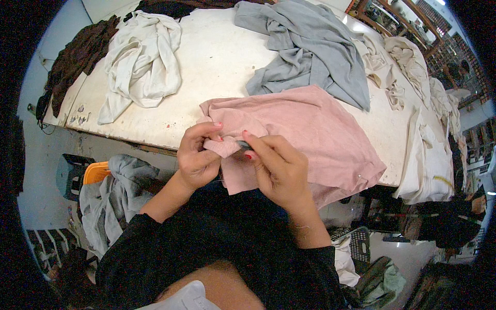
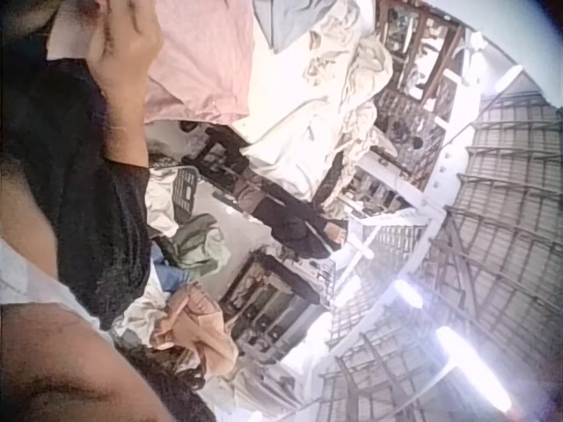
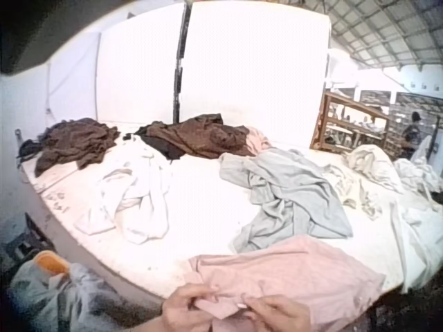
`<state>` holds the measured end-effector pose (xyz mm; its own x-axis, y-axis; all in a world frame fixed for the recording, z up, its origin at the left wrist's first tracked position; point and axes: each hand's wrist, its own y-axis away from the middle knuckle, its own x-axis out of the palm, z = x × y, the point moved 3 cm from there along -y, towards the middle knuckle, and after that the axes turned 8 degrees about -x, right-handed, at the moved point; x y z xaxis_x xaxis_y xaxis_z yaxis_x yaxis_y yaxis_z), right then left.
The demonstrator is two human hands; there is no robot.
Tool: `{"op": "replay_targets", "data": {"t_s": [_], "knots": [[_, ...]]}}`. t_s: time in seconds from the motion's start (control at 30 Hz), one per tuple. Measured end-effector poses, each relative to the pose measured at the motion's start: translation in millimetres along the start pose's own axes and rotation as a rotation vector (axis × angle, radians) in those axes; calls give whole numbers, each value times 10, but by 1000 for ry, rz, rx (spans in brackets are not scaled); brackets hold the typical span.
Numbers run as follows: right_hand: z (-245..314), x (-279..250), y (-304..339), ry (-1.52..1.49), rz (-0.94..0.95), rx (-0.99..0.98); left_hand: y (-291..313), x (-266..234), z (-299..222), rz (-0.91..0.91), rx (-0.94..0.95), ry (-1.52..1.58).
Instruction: The person uses small scissors to trim loose threads and cut a fabric label from a pink garment. They repeatedly lift, turn, and inspect the garment while snipping threads at various points.
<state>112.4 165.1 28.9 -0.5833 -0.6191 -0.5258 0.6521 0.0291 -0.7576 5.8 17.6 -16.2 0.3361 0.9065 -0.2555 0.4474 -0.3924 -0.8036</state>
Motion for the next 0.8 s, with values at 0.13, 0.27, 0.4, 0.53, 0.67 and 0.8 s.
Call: {"op": "replay_targets", "data": {"t_s": [0.13,0.27,0.4,0.53,0.67,0.8], "knots": [[26,118,135,103,-240,-28,-37,-17,19,40,-104,-12],[115,413,278,272,-117,-306,-100,-39,121,91,-497,234],[-218,271,271,40,-56,35,-188,-127,207,147,-742,803],[-456,2,258,-208,-110,340,-304,-375,344,77,-639,526],[-468,-21,252,-296,-84,371,-415,-711,452,-90,-309,-70],[-500,-75,278,-365,-216,438,-435,-1402,592,-584,-518,92]]}}
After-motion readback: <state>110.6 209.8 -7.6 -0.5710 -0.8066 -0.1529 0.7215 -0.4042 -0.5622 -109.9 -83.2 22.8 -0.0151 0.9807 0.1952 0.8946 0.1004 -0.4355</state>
